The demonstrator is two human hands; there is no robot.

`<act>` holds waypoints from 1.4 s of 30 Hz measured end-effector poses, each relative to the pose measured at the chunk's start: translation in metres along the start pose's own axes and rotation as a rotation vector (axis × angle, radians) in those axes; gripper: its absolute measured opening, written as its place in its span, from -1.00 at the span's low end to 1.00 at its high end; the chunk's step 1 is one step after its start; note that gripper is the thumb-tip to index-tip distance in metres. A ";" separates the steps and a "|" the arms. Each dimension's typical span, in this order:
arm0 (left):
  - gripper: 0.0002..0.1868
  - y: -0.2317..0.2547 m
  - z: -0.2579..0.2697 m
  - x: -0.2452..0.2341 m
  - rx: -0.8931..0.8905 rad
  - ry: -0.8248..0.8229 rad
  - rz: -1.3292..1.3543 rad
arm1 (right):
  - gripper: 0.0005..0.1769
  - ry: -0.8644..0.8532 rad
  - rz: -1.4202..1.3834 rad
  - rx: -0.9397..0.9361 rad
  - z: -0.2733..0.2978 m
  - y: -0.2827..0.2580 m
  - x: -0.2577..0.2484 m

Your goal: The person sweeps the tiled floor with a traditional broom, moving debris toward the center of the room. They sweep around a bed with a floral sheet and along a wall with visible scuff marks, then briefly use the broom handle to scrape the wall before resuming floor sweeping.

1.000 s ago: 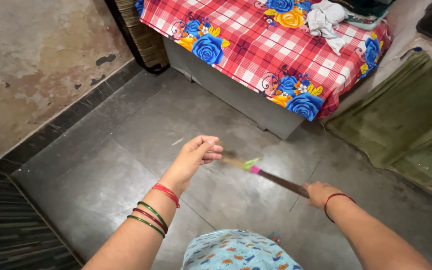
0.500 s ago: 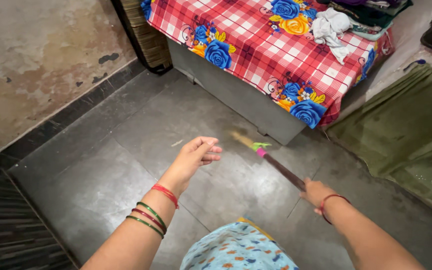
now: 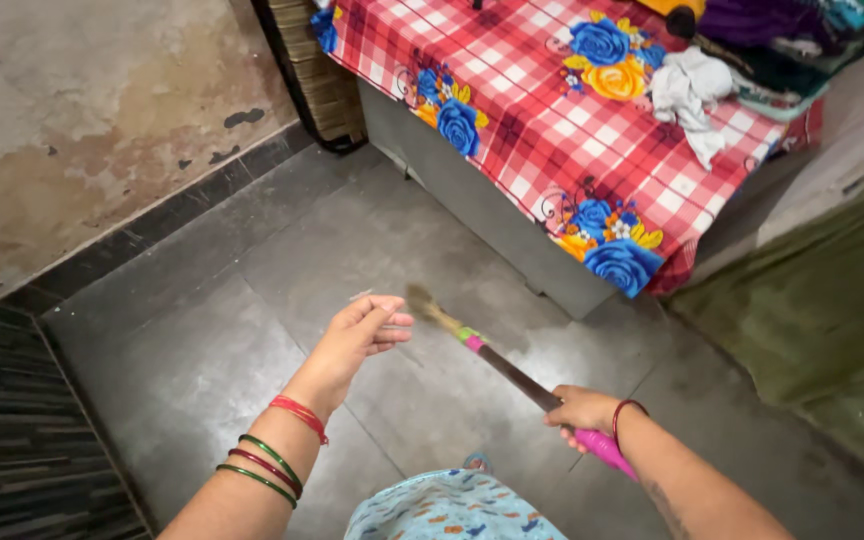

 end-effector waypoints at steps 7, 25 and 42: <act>-0.58 0.003 -0.020 0.028 0.018 0.034 0.048 | -0.63 -0.139 -0.600 -0.068 -0.006 -0.039 -0.020; -0.53 -0.001 0.000 0.017 -0.062 0.306 0.030 | -0.80 -0.320 -0.550 -0.143 -0.116 -0.105 -0.016; -0.59 0.032 -0.093 -0.106 0.119 0.171 0.093 | -0.82 -0.120 -0.724 -0.227 -0.121 -0.168 -0.010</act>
Point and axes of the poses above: each hand's wrist, its own z-axis away from the middle knuckle, its own x-axis out of the palm, y = z × x, the point moved 4 cm from there along -z, towards the middle knuckle, and after that the axes turned 12 degrees about x, right-handed, at the moved point
